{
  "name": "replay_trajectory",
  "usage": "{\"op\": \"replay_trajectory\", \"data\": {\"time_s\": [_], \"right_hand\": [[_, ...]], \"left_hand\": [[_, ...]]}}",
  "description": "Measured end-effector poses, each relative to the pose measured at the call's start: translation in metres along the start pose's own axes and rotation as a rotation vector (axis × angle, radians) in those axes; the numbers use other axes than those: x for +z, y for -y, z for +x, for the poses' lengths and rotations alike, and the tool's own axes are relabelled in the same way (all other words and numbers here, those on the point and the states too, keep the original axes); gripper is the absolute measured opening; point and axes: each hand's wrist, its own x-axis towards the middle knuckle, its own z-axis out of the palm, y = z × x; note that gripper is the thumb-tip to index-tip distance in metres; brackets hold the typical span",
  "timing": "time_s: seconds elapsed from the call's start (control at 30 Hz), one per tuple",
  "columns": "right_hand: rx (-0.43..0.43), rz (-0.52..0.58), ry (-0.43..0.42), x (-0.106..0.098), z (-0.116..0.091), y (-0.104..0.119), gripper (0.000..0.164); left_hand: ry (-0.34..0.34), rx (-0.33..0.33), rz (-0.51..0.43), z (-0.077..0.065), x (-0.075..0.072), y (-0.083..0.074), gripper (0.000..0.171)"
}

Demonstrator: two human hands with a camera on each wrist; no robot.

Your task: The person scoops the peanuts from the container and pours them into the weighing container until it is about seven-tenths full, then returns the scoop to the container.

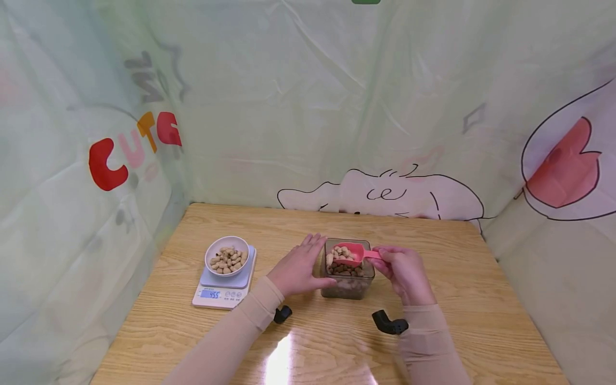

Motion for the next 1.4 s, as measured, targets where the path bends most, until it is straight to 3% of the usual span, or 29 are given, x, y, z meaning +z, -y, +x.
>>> {"op": "replay_trajectory", "data": {"time_s": [0.13,0.53,1.0,1.23,1.4], "right_hand": [[0.013,0.026,0.001,-0.005,0.001,0.001,0.046],[0.009,0.042,0.012,-0.006,-0.003,0.006,0.041],[-0.022,0.026,0.034,0.013,-0.001,0.01,0.032],[-0.055,-0.013,0.043,0.028,-0.001,0.013,0.029],[-0.046,-0.013,0.066,0.039,0.0,0.017,0.029]], "left_hand": [[0.005,-0.003,0.001,0.001,0.001,0.0,0.112],[-0.012,-0.016,0.056,0.0,-0.002,-0.001,0.111],[-0.047,-0.027,0.078,-0.013,-0.017,0.003,0.122],[-0.079,-0.053,0.082,-0.022,-0.028,0.013,0.122],[-0.092,-0.1,0.029,-0.03,-0.035,0.023,0.121]]}}
